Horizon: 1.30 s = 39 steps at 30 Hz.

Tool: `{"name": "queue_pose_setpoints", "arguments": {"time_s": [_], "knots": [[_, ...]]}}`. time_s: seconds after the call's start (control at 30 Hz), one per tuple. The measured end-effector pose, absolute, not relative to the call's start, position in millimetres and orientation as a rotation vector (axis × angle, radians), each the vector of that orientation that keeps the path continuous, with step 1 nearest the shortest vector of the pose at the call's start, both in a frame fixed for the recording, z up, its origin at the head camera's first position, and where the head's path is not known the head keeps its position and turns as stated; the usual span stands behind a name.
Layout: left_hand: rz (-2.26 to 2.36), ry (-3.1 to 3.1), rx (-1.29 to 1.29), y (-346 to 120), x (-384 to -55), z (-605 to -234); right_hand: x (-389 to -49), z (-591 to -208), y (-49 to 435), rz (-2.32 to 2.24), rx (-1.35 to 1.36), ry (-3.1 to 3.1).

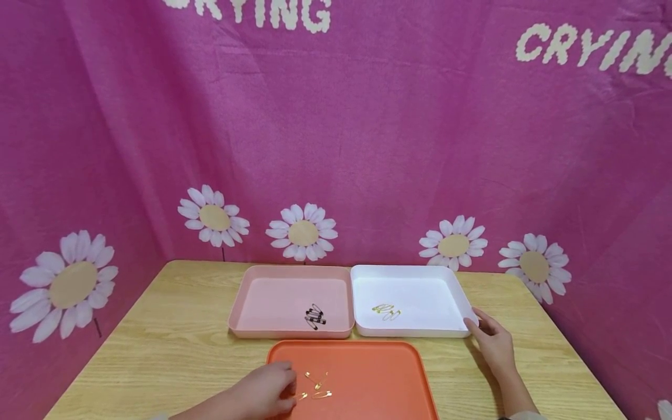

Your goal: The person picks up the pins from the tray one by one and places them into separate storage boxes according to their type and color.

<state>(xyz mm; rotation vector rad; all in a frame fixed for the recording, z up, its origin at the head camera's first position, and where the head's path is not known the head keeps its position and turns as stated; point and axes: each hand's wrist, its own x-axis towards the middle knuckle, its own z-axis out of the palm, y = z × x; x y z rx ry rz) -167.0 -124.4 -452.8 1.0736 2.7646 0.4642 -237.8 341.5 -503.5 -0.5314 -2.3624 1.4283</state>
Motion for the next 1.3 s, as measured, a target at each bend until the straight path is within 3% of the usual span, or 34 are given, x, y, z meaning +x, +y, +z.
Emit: {"name": "queue_pose_setpoints", "arguments": {"time_s": [0.43, 0.87, 1.3], "knots": [[0.513, 2.731, 0.925, -127.3, -168.4, -453.0, -238.8, -504.1, 342.6, 1.426, -0.549, -2.377], [0.588, 2.735, 1.001, -127.9, -166.7, -456.3, -236.9, -502.0, 341.9, 1.414, -0.543, -2.387], [0.775, 2.563, 0.831, -128.3, -168.0, -457.1, -237.3, -502.6, 342.7, 1.414, -0.554, -2.391]]}}
